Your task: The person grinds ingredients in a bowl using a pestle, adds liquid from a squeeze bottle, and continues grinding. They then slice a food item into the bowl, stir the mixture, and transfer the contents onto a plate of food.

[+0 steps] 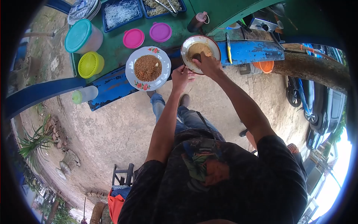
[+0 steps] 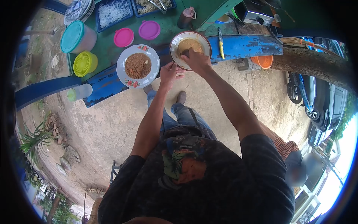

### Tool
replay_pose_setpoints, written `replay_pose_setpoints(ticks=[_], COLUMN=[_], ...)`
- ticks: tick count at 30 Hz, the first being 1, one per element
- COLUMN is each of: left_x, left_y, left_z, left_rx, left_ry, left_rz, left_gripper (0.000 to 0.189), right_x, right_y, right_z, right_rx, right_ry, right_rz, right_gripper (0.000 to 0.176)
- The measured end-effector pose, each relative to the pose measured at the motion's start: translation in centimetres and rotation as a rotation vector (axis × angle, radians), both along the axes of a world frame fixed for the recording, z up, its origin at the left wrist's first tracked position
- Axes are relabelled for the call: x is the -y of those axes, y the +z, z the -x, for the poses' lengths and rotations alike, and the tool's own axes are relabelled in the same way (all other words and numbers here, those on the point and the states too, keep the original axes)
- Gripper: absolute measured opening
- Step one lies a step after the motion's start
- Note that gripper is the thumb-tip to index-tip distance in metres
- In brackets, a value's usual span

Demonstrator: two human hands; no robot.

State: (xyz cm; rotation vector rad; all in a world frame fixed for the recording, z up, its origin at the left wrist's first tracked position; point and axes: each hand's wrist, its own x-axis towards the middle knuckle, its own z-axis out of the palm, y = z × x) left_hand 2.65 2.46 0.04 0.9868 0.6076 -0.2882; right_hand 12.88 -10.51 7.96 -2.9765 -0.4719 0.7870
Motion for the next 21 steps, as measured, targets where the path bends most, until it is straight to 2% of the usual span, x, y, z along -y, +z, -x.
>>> replay_pose_setpoints(ticks=[2, 6, 7, 8, 10, 12, 14, 16, 18, 20, 21], left_x=[0.0, 0.6, 0.6, 0.7, 0.8, 0.8, 0.3, 0.5, 1.0, 0.7, 0.2], left_y=[0.5, 0.6, 0.2, -0.2, 0.1, -0.1, -0.2, 0.0, 0.1, 0.4, 0.6], left_z=[-0.2, 0.0, 0.0, -0.1, -0.1, 0.4, -0.3, -0.3, 0.3, -0.2, -1.1], left_rx=[0.001, 0.047, 0.017, 0.029, 0.018, 0.022, 0.062, -0.007, 0.012, 0.013, 0.030], left_ry=[-0.028, -0.015, -0.011, -0.013, -0.008, -0.023, -0.028, -0.014, -0.013, -0.008, -0.007], left_rz=[-0.096, -0.068, -0.053, -0.058, -0.058, -0.043, -0.036, -0.056, -0.051, -0.018, -0.025], left_gripper=[0.028, 0.028, 0.028, 0.029, 0.029, 0.029, 0.029, 0.028, 0.028, 0.027, 0.027], right_x=[0.4, -1.4, -1.1, -0.2, -0.7, -1.6, -1.0, -0.8, -1.4, -1.2, -1.2], right_y=[-1.0, -0.9, -0.8, -3.1, -2.1, -2.0, -1.6, -1.1, -1.5, -1.9, -1.9], right_z=[1.2, -2.1, -1.1, 0.7, 0.1, -1.9, -0.7, 0.7, -1.9, -0.9, 0.4], right_rx=[-0.004, -0.127, -0.143, 0.005, -0.011, -0.059, -0.046, -0.013, -0.053, -0.066, 0.060], right_ry=[-0.072, -0.349, -0.320, -0.233, -0.346, -0.364, -0.290, -0.226, -0.317, -0.303, -0.237], right_rz=[-0.029, -0.084, -0.118, -0.139, -0.143, -0.136, -0.104, -0.087, -0.096, -0.132, -0.155], right_gripper=[0.060, 0.066, 0.067, 0.068, 0.068, 0.065, 0.062, 0.061, 0.063, 0.065, 0.065])
